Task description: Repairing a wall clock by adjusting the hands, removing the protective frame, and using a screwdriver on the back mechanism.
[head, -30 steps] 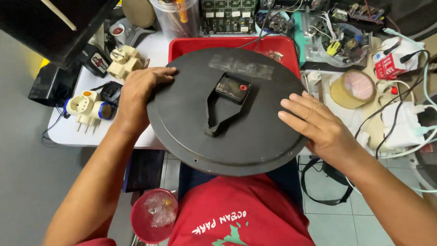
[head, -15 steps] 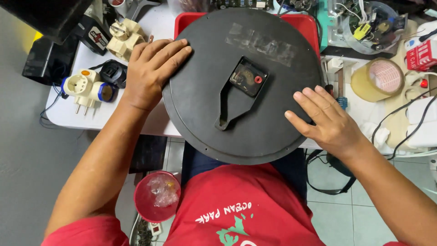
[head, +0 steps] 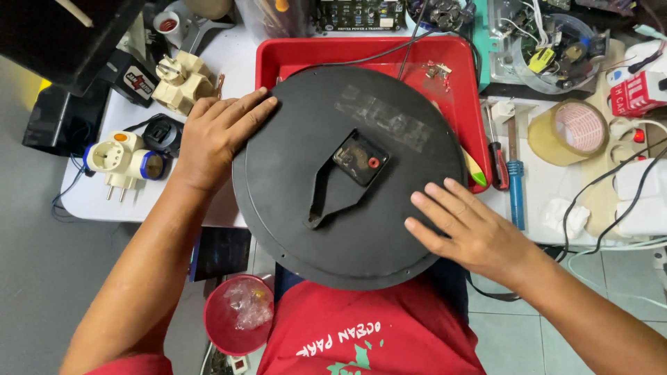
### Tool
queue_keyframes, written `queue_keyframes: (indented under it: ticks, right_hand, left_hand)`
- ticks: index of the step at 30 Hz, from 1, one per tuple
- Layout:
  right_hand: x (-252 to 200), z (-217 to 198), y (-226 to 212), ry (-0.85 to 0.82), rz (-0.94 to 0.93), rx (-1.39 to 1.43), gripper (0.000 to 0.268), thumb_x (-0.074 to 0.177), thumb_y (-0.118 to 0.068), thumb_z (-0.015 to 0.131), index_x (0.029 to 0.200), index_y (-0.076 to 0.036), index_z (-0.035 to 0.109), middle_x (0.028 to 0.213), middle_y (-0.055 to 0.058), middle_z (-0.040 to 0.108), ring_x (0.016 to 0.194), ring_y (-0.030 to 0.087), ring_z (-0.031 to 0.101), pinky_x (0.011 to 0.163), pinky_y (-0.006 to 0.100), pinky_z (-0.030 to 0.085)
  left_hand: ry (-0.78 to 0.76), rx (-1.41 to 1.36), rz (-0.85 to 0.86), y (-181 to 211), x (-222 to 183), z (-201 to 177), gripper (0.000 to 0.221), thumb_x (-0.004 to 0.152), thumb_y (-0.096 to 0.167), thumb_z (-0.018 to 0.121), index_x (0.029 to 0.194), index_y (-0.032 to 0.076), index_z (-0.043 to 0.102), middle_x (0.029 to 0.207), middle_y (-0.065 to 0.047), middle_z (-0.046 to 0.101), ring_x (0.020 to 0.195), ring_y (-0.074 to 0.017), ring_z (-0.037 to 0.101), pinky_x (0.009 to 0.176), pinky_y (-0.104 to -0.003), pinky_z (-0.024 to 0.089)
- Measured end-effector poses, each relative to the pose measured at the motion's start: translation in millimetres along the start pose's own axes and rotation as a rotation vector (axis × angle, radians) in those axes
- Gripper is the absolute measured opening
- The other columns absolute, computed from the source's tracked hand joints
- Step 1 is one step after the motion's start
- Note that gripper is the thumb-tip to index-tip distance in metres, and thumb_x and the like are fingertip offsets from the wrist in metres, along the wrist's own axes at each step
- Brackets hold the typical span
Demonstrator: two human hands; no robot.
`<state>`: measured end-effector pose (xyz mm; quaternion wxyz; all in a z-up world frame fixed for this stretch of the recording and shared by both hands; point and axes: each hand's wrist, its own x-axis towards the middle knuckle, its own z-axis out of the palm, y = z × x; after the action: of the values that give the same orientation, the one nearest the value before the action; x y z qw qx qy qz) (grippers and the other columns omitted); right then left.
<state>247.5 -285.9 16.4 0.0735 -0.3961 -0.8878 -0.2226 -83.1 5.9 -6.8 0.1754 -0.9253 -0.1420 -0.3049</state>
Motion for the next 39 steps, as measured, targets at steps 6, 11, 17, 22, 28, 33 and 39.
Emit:
queue_keyframes:
  ticks: [6,11,17,22,28,33,39]
  right_hand:
    - [11,-3,-20,0.1,-0.075,0.1,0.03,0.107,-0.011,0.053,0.136,-0.017,0.05,0.139,0.018,0.059,0.125,0.038,0.063,0.107,0.057,0.053]
    - [27,-8,-26,0.143,-0.032,0.12,0.026,0.106,-0.01,0.055,0.131,-0.007,0.051,0.134,0.022,0.061,0.122,0.04,0.065,0.104,0.061,0.056]
    - [53,-19,-35,0.14,0.081,0.118,0.021,0.105,-0.006,0.054,0.126,-0.001,0.055,0.132,0.025,0.063,0.123,0.042,0.065,0.104,0.061,0.055]
    - [68,-22,-47,0.109,0.123,0.098,0.022,0.106,-0.003,0.051,0.128,0.001,0.054,0.131,0.027,0.063,0.122,0.041,0.065,0.105,0.063,0.053]
    - [74,-15,-62,0.082,0.226,0.024,0.026,0.108,-0.008,0.05,0.132,-0.001,0.053,0.134,0.026,0.063,0.124,0.04,0.065,0.105,0.061,0.053]
    - [75,-7,-64,0.057,0.256,0.015,0.027,0.108,-0.006,0.045,0.132,-0.002,0.057,0.136,0.026,0.062,0.127,0.041,0.061,0.108,0.061,0.05]
    - [76,-7,-64,0.028,0.231,0.029,0.032,0.109,-0.009,0.04,0.135,-0.004,0.057,0.14,0.024,0.06,0.128,0.04,0.061,0.11,0.058,0.048]
  left_hand:
    - [-0.034,-0.194,-0.028,-5,15,4,0.032,0.116,0.021,0.051,0.144,0.012,0.063,0.133,-0.008,0.075,0.109,-0.0241,0.073,0.087,-0.038,0.041]
    - [-0.165,-0.248,-0.081,-17,23,24,0.033,0.113,0.019,0.049,0.141,0.014,0.064,0.136,-0.006,0.07,0.115,-0.0253,0.064,0.092,-0.042,0.036]
    - [-0.148,-0.369,-0.202,-37,32,60,0.018,0.103,0.022,0.071,0.119,0.017,0.076,0.136,-0.012,0.067,0.117,-0.0337,0.063,0.091,-0.048,0.042]
    - [-0.009,-0.571,-0.358,-29,41,46,0.033,0.098,-0.016,0.054,0.117,0.002,0.075,0.129,-0.021,0.07,0.114,-0.0403,0.068,0.095,-0.048,0.054]
    - [0.077,-0.808,-0.849,16,23,-56,0.027,0.111,0.005,0.05,0.132,-0.006,0.063,0.126,-0.018,0.069,0.115,-0.0242,0.066,0.102,-0.035,0.052]
    - [0.107,-1.152,-1.493,87,-49,-104,0.045,0.113,0.03,0.041,0.091,-0.005,0.06,0.098,-0.021,0.07,0.08,-0.0233,0.064,0.067,-0.031,0.056]
    - [-0.069,-1.988,-1.347,176,-84,-82,0.05,0.097,0.03,0.063,0.13,-0.007,0.051,0.115,-0.023,0.063,0.118,-0.0377,0.072,0.093,-0.052,0.068]
